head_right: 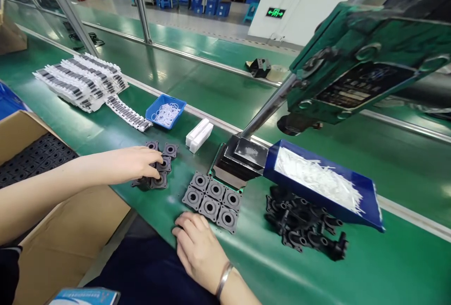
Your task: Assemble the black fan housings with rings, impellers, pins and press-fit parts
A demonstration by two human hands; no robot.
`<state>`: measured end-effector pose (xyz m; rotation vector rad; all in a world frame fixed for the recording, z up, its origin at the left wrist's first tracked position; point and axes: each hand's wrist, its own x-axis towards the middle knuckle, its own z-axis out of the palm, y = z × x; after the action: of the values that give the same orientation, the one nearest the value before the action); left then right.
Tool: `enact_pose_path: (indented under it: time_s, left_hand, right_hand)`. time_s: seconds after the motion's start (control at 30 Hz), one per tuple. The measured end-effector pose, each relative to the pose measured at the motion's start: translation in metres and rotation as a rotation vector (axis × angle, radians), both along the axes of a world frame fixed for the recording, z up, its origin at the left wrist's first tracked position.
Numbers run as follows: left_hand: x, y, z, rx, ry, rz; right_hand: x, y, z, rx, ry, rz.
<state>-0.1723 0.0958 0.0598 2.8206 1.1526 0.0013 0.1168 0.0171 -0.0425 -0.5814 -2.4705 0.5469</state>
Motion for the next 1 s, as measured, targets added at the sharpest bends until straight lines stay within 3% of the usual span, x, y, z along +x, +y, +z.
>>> enact_pose_path:
  time_s: [0.1,0.2,0.3,0.4,0.5,0.67,0.77,0.87,1.0]
  left_hand:
    - [0.003,-0.002,-0.001,0.003,0.089,-0.113]
    - [0.005,-0.009,-0.003,0.052,0.140,-0.051]
    - [-0.001,-0.021,-0.003,0.059,0.090,0.066]
    - [-0.008,-0.040,-0.006,0.077,-0.111,0.258]
    - [-0.005,-0.062,-0.025,0.140,-0.338,0.399]
    - [0.018,-0.084,-0.075,0.235,-0.371,0.297]
    - [0.023,-0.086,-0.093,0.273,-0.426,0.260]
    - [0.018,-0.087,-0.097,0.268,-0.495,0.200]
    - [0.007,-0.083,-0.084,0.186,-0.553,0.127]
  right_hand:
    - [0.000,0.000,0.000,-0.008,0.005,-0.002]
    - [-0.001,0.000,0.000,-0.019,-0.001,-0.003]
    - [-0.001,0.000,0.001,-0.006,0.000,-0.002]
    - [0.000,0.000,0.001,0.015,0.006,-0.002]
    - [0.000,0.000,0.001,0.035,0.001,0.011]
    - [-0.002,-0.001,0.002,0.066,-0.023,0.028]
    - [-0.003,-0.002,0.002,0.073,-0.024,0.034]
    - [-0.004,-0.002,0.002,0.078,-0.023,0.031]
    - [-0.004,-0.004,0.001,0.084,-0.022,0.026]
